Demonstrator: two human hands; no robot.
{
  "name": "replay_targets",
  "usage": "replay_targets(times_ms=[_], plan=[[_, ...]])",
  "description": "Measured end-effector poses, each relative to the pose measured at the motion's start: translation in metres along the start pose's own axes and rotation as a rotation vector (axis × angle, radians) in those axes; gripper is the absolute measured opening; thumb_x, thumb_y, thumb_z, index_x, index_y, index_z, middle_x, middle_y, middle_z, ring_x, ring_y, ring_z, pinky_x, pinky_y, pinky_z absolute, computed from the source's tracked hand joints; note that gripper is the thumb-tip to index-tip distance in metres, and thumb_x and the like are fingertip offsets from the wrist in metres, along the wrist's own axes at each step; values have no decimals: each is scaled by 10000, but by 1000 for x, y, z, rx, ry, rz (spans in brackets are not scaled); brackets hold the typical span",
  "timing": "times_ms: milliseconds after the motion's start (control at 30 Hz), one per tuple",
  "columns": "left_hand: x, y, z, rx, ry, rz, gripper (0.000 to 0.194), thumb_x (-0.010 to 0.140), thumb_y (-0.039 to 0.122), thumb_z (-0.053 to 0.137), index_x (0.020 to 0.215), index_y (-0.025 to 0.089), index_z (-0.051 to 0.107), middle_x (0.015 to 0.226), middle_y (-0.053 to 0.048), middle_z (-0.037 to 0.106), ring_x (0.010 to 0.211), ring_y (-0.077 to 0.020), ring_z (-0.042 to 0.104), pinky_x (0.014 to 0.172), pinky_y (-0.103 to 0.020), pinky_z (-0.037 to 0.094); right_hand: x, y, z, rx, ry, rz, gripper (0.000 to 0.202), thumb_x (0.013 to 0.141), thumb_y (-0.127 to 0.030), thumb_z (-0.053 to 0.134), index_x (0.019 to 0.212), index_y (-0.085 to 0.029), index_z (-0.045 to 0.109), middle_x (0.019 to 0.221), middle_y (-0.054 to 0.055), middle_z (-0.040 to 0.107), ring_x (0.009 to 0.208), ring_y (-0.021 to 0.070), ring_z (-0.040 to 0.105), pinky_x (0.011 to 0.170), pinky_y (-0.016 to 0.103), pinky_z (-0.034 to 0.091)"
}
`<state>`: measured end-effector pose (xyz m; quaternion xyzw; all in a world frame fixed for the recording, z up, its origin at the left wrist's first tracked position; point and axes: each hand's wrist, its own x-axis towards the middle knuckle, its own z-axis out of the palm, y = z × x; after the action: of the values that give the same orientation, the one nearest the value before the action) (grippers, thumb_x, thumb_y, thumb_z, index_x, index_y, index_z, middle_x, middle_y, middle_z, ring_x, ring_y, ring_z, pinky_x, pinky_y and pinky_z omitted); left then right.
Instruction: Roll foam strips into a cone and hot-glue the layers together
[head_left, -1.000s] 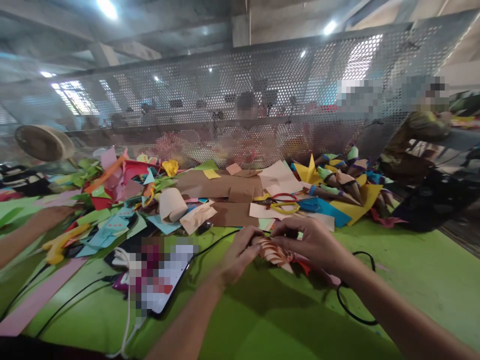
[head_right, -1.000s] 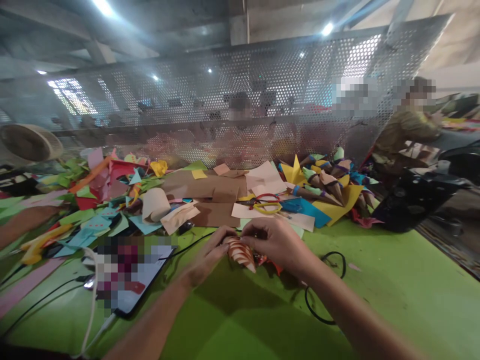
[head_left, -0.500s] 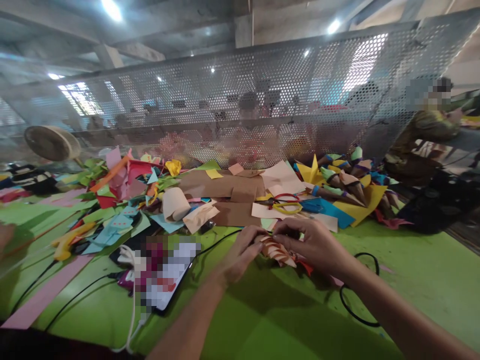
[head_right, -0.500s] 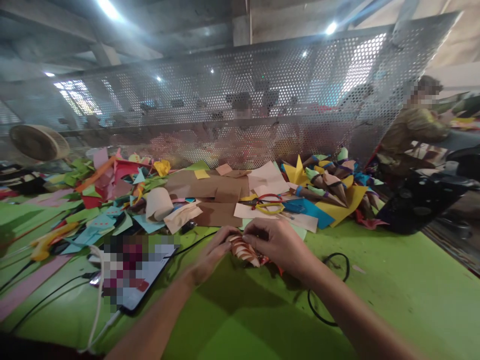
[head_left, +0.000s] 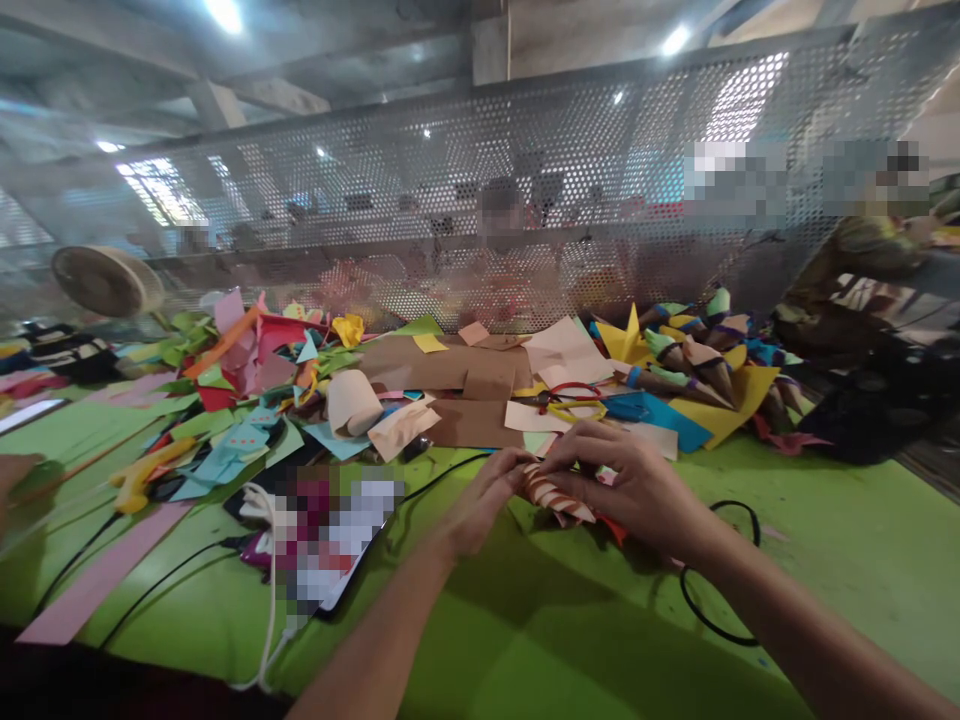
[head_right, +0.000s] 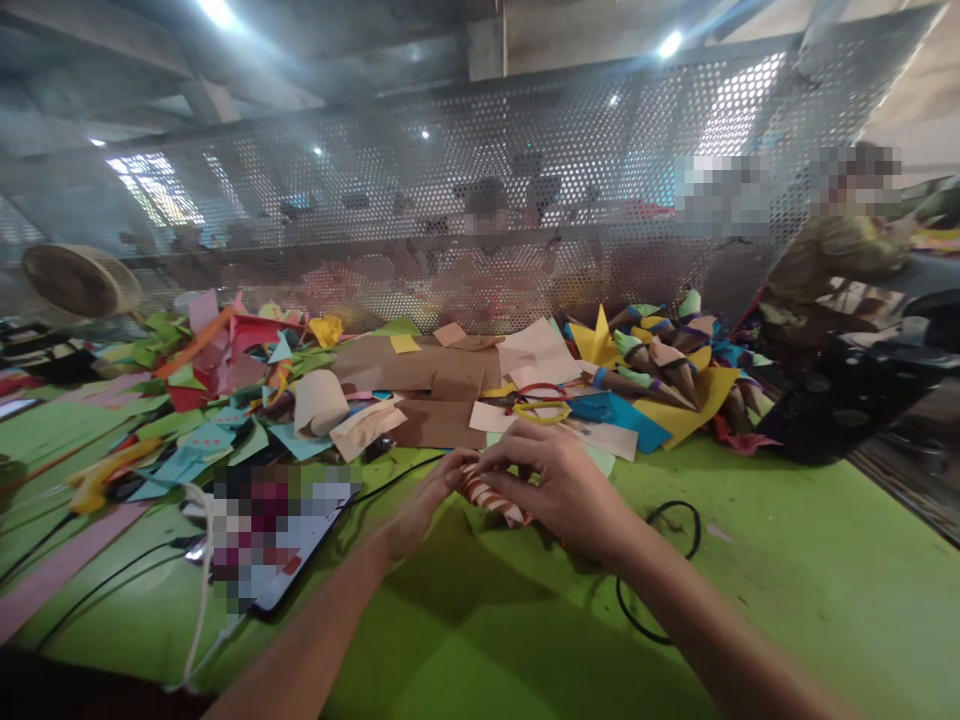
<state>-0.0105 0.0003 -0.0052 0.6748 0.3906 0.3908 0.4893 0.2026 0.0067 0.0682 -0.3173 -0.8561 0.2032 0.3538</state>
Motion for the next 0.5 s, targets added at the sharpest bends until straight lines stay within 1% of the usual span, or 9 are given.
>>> replay_targets(times_ms=[133,267,367,500], plan=[[0,9,1,-45,-17,-11,363,995,492,397,1143,220,588,1198,-60,608,1154,-227,531,1016,-327,402,-1,-4,2,-63,-40,-70,152,957,-255,610,1007,-238,752,922,56,669,859,177,628,753,285,470],[-2,18,2,-73,-14,-46,389,984,524,414,1139,215,592,1133,-50,618,1111,-219,545,1000,-317,409,-1,-7,1,-110,-57,-81,176,974,-244,576,1006,-216,746,922,64,660,848,178,615,749,292,467],[-2,18,2,-90,-11,-49,417,983,546,408,1153,217,599,1147,-52,627,1114,-214,550,994,-306,417,-1,-9,0,-130,-64,-92,200,987,-245,548,989,-198,743,920,70,656,847,179,610,748,294,466],[-2,14,2,-96,-6,-27,419,993,536,404,1166,213,608,1155,-56,637,1122,-209,552,1007,-306,411,0,-10,0,-148,-88,-86,205,991,-254,541,984,-205,740,916,68,647,847,180,606,747,296,462]])
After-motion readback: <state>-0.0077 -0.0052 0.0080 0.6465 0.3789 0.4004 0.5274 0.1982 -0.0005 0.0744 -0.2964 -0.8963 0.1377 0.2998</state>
